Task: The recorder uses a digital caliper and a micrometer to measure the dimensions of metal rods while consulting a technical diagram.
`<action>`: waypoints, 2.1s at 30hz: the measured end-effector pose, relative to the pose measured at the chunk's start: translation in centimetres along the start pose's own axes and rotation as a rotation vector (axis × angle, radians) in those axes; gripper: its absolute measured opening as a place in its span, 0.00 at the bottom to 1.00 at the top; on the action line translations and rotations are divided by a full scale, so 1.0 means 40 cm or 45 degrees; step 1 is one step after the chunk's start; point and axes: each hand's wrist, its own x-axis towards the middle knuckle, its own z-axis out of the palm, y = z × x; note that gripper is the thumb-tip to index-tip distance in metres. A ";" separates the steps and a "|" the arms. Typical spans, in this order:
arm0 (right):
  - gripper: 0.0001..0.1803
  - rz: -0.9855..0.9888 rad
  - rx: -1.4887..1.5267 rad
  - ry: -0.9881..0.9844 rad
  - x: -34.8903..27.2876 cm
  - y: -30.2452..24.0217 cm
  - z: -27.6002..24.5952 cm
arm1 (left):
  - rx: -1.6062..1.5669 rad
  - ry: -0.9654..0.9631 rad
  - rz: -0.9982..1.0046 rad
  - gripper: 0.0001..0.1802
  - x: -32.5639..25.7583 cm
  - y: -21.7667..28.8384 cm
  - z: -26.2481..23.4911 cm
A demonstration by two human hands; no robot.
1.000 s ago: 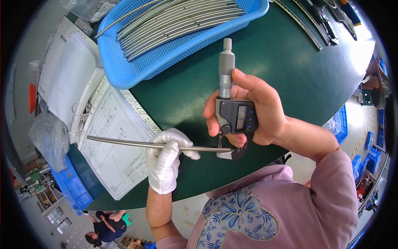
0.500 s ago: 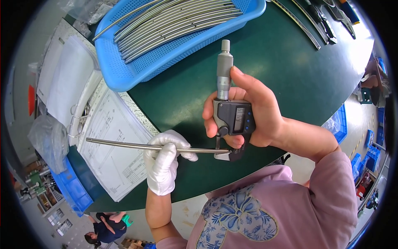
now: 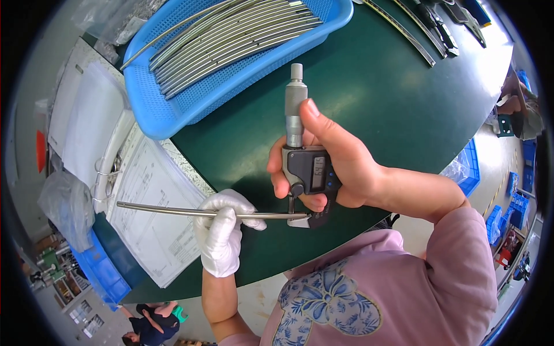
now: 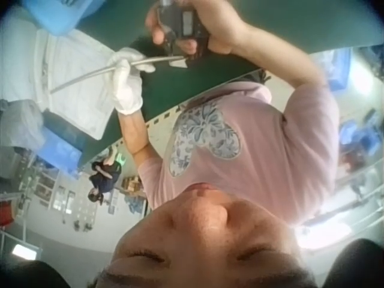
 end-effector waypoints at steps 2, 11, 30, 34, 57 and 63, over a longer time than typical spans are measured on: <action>0.43 0.004 0.033 0.001 -0.002 -0.003 -0.001 | 0.001 0.008 0.006 0.12 0.002 0.000 0.001; 0.41 0.065 0.250 -0.011 -0.009 -0.009 -0.004 | -0.035 -0.014 0.033 0.14 0.005 0.002 -0.003; 0.42 0.030 0.130 -0.024 -0.010 -0.005 -0.004 | -0.058 0.004 0.031 0.12 -0.002 0.003 -0.007; 0.41 0.032 0.172 -0.052 -0.011 -0.006 -0.009 | -0.086 0.011 0.037 0.12 -0.003 0.004 -0.013; 0.42 0.028 0.032 -0.063 -0.017 -0.013 -0.003 | -0.042 0.053 0.066 0.14 -0.001 0.013 -0.002; 0.38 0.190 -0.047 -0.159 -0.015 -0.006 -0.039 | 0.363 0.416 0.129 0.18 -0.021 0.126 -0.073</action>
